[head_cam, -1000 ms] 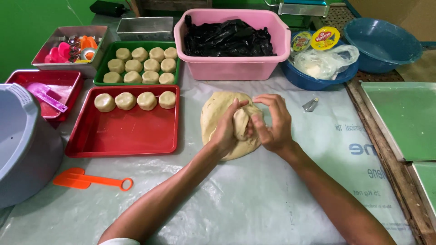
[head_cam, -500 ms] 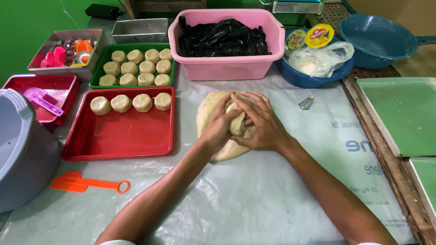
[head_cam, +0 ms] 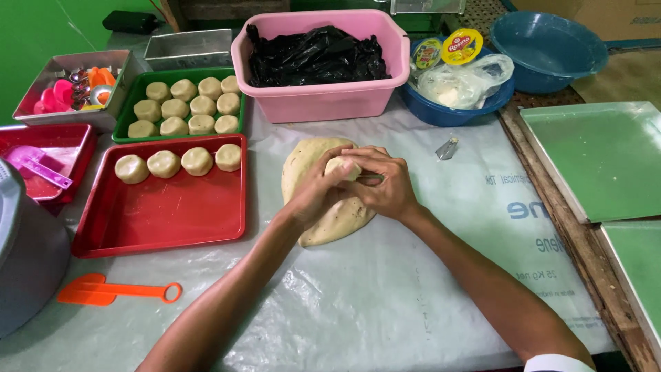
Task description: Manually pinching off pieces of dough and rolling them into uniform round balls on a kitchen workspace.
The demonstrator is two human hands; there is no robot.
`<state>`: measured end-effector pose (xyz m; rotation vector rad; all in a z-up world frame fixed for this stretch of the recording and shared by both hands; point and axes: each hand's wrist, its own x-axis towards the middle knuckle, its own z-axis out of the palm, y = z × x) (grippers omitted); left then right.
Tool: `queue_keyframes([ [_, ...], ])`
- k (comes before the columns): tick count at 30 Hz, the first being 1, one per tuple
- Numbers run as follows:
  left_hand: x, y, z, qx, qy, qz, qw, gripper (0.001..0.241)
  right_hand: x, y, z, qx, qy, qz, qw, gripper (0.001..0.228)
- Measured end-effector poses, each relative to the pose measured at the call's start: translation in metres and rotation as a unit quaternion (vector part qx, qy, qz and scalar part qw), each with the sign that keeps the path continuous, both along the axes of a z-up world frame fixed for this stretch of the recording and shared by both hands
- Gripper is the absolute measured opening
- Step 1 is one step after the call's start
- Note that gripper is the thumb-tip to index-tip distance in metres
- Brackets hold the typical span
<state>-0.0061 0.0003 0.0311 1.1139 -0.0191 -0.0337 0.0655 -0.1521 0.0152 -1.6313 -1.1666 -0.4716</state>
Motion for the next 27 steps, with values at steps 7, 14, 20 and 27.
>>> queue_keyframes([
  [7,0.007,-0.009,-0.017,0.088,0.007,0.037,0.995,0.076,0.008,-0.004,-0.011,-0.008,-0.006,-0.046,0.999,0.019],
  [14,0.01,-0.012,-0.02,-0.083,0.011,0.033,0.996,0.052,-0.008,0.003,-0.007,-0.068,-0.153,-0.144,0.975,0.056],
  [20,-0.003,-0.01,-0.003,-0.021,-0.002,0.018,1.0,0.016,-0.012,0.0,-0.002,-0.059,-0.098,-0.055,0.992,0.07],
  [27,-0.003,-0.012,-0.009,0.058,-0.048,0.024,0.997,0.006,-0.01,0.002,-0.012,-0.054,-0.123,0.006,0.991,0.065],
])
